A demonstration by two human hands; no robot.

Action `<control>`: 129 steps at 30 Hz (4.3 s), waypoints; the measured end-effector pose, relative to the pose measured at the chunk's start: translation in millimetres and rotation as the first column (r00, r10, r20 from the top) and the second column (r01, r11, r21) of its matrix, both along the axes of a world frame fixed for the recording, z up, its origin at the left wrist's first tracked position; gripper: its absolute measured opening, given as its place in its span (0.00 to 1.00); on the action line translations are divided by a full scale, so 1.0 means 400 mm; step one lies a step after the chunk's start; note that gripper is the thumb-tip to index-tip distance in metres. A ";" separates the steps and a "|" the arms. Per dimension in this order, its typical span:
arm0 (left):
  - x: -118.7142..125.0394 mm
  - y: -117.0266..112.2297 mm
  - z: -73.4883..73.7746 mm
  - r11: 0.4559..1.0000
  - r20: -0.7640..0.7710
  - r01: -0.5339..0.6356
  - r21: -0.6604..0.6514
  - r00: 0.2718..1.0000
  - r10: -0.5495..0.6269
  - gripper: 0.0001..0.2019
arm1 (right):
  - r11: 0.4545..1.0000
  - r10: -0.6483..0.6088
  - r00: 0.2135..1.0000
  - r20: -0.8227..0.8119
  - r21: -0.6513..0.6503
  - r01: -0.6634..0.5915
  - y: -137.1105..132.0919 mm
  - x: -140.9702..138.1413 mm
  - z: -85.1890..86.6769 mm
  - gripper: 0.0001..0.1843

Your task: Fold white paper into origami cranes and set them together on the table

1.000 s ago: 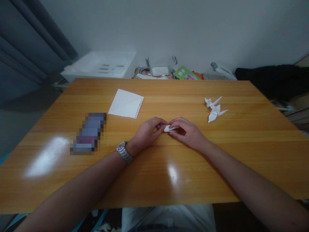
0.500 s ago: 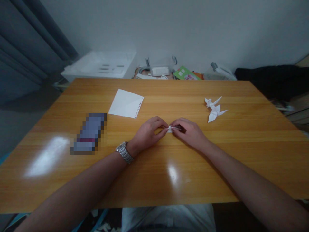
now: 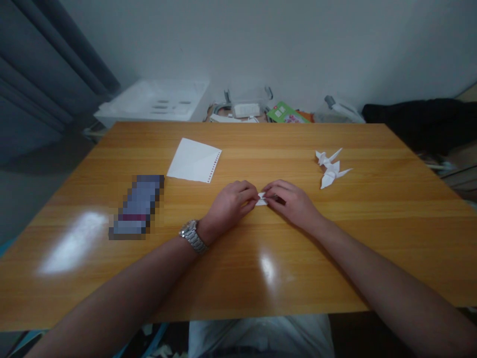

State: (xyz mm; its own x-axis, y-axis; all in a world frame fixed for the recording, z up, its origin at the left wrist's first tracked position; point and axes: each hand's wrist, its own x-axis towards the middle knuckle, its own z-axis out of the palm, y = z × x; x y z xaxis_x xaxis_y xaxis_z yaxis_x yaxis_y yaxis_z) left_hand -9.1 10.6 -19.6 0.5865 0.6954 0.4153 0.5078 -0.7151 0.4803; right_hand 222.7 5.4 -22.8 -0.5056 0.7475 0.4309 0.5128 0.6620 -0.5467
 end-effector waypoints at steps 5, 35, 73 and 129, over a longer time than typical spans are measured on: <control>0.001 -0.003 0.001 0.999 -0.054 0.019 0.033 0.998 -0.017 0.05 | 0.997 -0.007 0.997 0.078 0.077 0.001 0.006 0.004 -0.005 0.07; 0.004 -0.033 0.023 0.987 -0.289 0.046 0.152 0.957 0.000 0.12 | 0.997 -0.030 0.973 0.230 0.076 0.012 0.012 0.061 0.008 0.15; 0.000 -0.024 0.019 0.995 0.000 -0.104 0.004 0.995 0.104 0.09 | 0.980 -0.053 0.992 -0.118 -0.194 0.029 -0.016 0.015 0.029 0.09; 0.043 -0.053 0.012 0.822 0.596 0.121 -0.557 0.747 0.294 0.14 | 0.726 -0.307 0.765 -0.566 -0.659 -0.197 -0.046 -0.041 0.016 0.23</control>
